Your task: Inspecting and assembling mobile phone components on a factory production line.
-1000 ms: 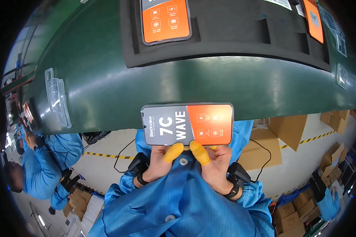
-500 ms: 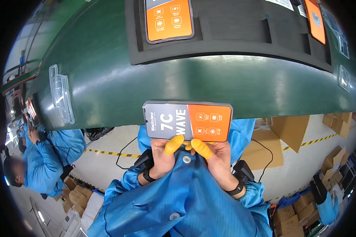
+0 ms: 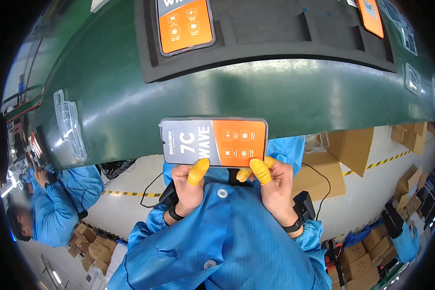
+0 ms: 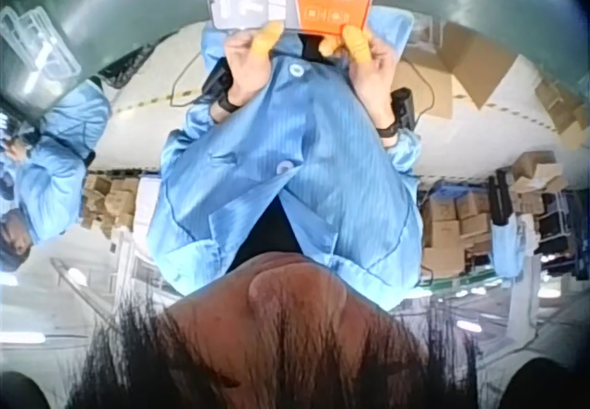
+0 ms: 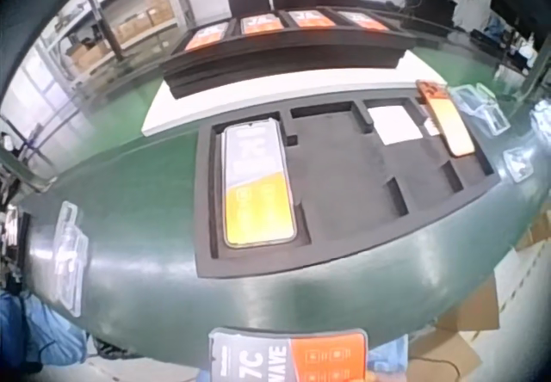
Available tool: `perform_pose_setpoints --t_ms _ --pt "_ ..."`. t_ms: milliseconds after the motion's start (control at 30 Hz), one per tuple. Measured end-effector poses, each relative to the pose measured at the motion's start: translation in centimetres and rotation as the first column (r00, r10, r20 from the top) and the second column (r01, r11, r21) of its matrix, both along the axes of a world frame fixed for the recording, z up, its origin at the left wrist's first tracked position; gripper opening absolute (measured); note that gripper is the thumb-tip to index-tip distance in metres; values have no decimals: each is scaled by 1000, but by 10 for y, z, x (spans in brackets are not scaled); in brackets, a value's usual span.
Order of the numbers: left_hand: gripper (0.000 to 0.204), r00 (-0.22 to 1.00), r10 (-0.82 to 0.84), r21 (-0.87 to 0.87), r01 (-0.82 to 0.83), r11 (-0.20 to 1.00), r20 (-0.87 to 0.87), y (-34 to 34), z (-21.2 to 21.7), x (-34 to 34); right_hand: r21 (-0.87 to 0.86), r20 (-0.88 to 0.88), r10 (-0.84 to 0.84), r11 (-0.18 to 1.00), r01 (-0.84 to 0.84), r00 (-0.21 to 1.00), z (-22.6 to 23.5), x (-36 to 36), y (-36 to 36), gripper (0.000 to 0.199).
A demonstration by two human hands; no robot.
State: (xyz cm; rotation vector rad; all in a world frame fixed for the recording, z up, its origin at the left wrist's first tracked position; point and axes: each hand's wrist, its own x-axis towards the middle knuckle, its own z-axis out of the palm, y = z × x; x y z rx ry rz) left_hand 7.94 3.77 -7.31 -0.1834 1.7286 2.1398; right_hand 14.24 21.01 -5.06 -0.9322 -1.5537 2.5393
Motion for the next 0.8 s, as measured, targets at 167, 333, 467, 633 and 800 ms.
perform_pose_setpoints --t_ms 167,333,467,633,800 --pt "2 999 34 1 -34 999 -3 -3 -3 0 50 52 -75 996 72 996 5 0 -9 25" --pt "24 919 -384 -55 389 919 91 -29 13 -29 102 98 -112 989 102 989 4 0 -3 27" --pt "30 887 -450 35 449 893 108 -52 7 -46 29 56 -121 992 120 991 1 0 -3 25" --pt "28 885 -463 115 456 883 44 -56 -13 -55 -25 49 -111 993 113 993 -1 2 0 24" --pt "21 935 -345 201 323 925 84 -52 -17 -47 -21 44 -120 992 121 992 1 -1 -1 24"
